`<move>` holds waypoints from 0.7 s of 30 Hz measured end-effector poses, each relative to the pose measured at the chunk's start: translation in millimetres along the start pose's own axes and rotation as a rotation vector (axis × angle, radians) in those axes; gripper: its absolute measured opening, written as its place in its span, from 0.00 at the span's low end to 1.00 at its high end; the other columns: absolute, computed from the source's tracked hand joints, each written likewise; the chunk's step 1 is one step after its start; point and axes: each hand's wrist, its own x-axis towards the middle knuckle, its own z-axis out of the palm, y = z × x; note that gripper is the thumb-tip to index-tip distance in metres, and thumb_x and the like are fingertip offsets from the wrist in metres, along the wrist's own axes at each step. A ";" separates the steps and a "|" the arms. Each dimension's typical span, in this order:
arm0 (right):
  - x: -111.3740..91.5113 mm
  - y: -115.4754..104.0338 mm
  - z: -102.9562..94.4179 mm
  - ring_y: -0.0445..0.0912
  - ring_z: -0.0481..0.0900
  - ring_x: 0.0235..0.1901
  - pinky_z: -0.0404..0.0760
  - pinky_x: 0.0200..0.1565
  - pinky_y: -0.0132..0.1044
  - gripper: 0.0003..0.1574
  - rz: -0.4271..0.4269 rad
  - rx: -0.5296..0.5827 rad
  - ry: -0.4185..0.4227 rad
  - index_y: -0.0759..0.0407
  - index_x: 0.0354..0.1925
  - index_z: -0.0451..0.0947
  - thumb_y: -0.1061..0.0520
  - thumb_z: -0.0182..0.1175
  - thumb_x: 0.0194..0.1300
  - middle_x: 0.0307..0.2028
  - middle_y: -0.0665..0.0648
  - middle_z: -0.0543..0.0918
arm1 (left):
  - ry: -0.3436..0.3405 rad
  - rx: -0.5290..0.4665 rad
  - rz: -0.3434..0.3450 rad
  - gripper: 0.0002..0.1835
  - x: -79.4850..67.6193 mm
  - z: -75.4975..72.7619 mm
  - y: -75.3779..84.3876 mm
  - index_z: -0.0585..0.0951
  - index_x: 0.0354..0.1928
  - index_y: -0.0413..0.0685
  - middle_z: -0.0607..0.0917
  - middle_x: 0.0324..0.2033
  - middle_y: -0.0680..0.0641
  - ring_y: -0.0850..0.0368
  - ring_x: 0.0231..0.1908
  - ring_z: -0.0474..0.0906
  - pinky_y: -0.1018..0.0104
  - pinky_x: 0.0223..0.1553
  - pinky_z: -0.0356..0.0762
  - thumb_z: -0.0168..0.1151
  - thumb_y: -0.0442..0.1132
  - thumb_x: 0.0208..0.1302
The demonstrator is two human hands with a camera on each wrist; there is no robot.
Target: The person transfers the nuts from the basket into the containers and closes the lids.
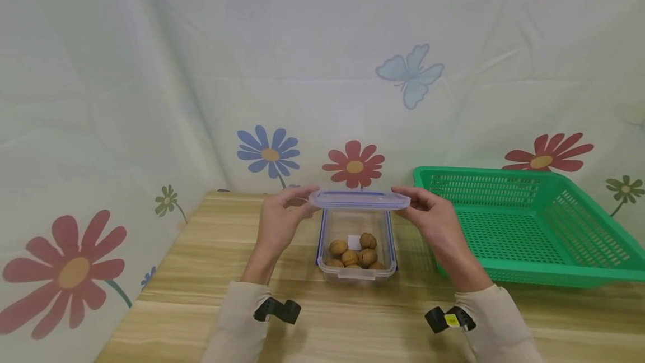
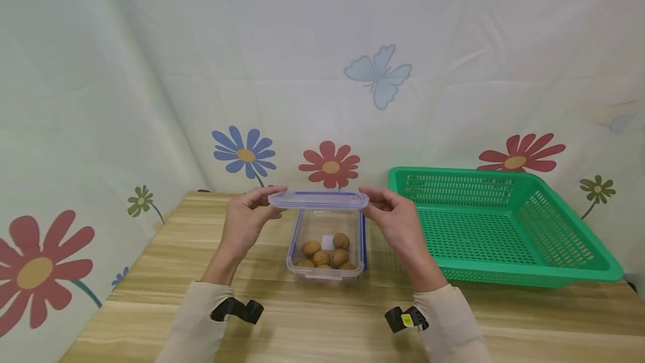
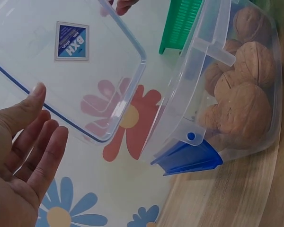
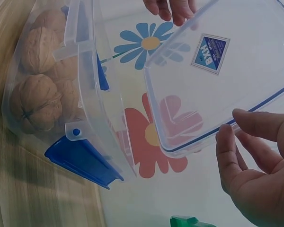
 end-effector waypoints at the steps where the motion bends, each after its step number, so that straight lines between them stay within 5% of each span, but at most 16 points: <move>1: 0.1 0.4 -0.1 0.52 0.80 0.54 0.78 0.65 0.52 0.24 0.000 -0.010 0.002 0.59 0.66 0.81 0.55 0.66 0.77 0.54 0.61 0.85 | -0.001 -0.003 -0.002 0.13 -0.4 0.0 0.1 0.92 0.50 0.45 0.90 0.41 0.47 0.50 0.39 0.88 0.60 0.40 0.91 0.77 0.34 0.64; 6: 0.4 0.3 0.0 0.52 0.81 0.52 0.78 0.62 0.51 0.21 -0.004 -0.024 0.012 0.63 0.58 0.83 0.52 0.69 0.75 0.50 0.61 0.86 | 0.004 -0.039 -0.008 0.12 -1.3 0.7 0.8 0.92 0.48 0.43 0.91 0.40 0.47 0.51 0.38 0.88 0.57 0.41 0.92 0.79 0.39 0.64; 12: 0.3 -1.0 1.2 0.51 0.82 0.52 0.79 0.61 0.50 0.25 -0.005 -0.035 0.029 0.61 0.63 0.82 0.49 0.68 0.75 0.51 0.60 0.86 | 0.031 -0.049 -0.043 0.15 -2.0 2.3 2.9 0.91 0.50 0.44 0.91 0.42 0.48 0.51 0.41 0.88 0.59 0.41 0.92 0.79 0.43 0.64; 21: 1.2 0.7 2.8 0.53 0.82 0.49 0.84 0.52 0.41 0.25 -0.032 -0.067 0.054 0.61 0.62 0.84 0.46 0.67 0.76 0.50 0.60 0.86 | 0.081 0.042 -0.008 0.17 -1.8 4.9 3.4 0.92 0.47 0.46 0.91 0.43 0.51 0.55 0.46 0.86 0.57 0.49 0.87 0.81 0.47 0.61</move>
